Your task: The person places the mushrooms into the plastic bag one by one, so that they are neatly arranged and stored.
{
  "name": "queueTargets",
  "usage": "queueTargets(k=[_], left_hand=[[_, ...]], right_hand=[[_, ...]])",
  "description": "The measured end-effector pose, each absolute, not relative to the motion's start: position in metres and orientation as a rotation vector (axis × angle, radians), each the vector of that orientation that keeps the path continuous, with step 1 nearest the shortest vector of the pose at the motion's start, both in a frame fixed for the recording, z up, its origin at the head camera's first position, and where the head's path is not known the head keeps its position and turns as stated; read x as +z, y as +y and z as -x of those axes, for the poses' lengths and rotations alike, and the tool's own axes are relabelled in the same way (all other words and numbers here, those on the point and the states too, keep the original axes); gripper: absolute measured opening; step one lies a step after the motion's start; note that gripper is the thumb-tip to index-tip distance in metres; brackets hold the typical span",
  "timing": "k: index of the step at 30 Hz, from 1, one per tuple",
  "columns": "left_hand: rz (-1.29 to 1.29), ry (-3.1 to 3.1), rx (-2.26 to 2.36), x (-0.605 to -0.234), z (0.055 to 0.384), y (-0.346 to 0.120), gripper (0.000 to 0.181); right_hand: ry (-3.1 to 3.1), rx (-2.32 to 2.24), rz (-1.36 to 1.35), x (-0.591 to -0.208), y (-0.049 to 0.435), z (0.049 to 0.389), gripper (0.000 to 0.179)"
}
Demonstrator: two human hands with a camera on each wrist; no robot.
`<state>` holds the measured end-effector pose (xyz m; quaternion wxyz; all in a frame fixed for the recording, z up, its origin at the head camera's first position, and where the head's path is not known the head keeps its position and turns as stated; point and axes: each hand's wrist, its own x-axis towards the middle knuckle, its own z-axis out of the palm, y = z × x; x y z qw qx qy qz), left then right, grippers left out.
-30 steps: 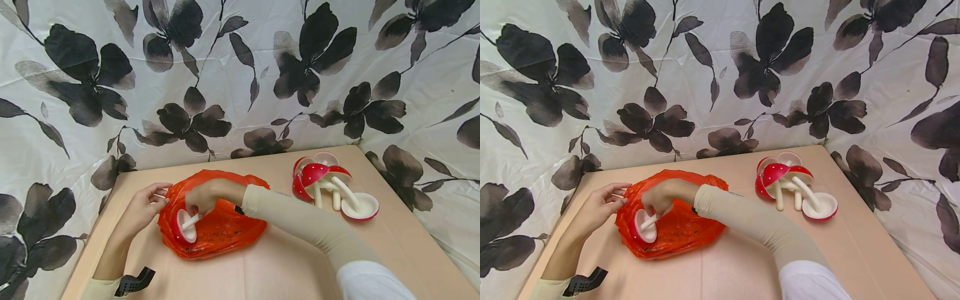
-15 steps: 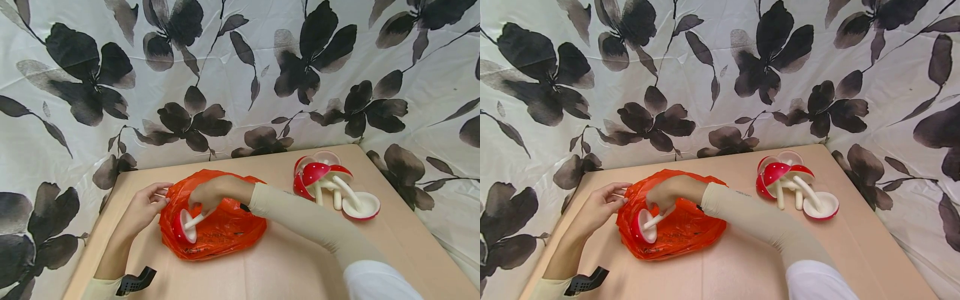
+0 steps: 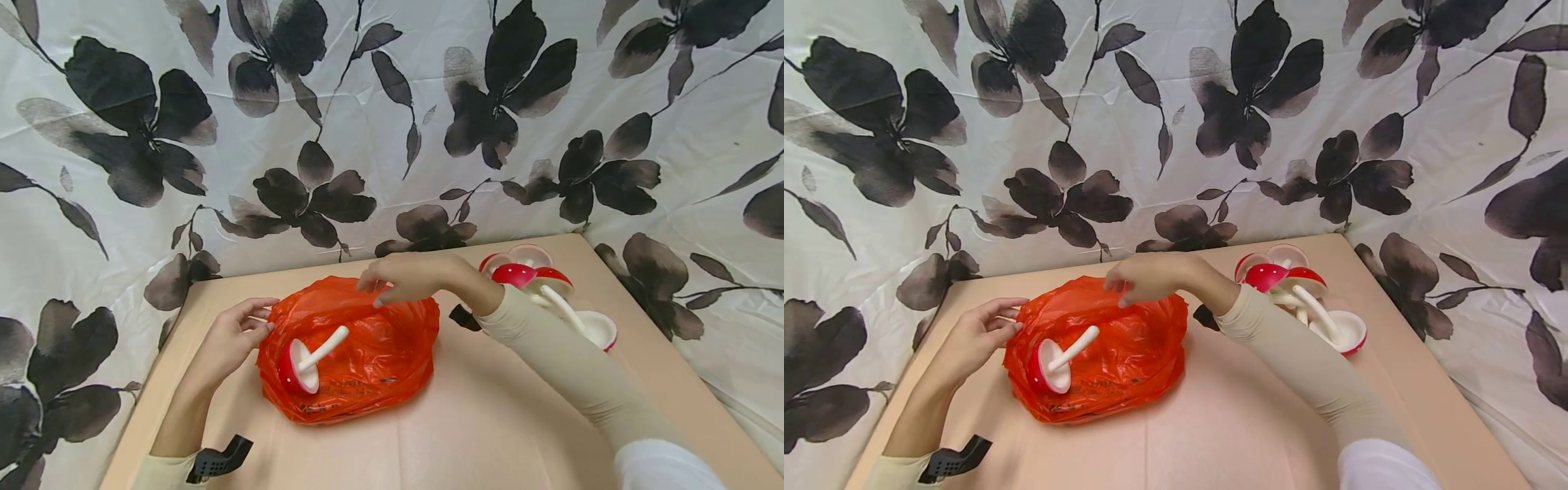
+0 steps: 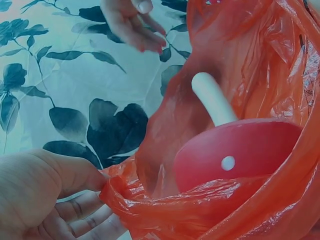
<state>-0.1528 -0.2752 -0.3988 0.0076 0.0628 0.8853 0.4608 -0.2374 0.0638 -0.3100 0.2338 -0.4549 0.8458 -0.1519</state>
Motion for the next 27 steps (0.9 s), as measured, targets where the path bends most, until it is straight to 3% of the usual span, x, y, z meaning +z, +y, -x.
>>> queueTargets(k=[27], left_hand=[[-0.176, 2.726, 1.477, -0.398, 0.158, -0.279, 0.040]], right_hand=[[2.345, -0.892, 1.018, -0.326, 0.198, 0.232, 0.042]])
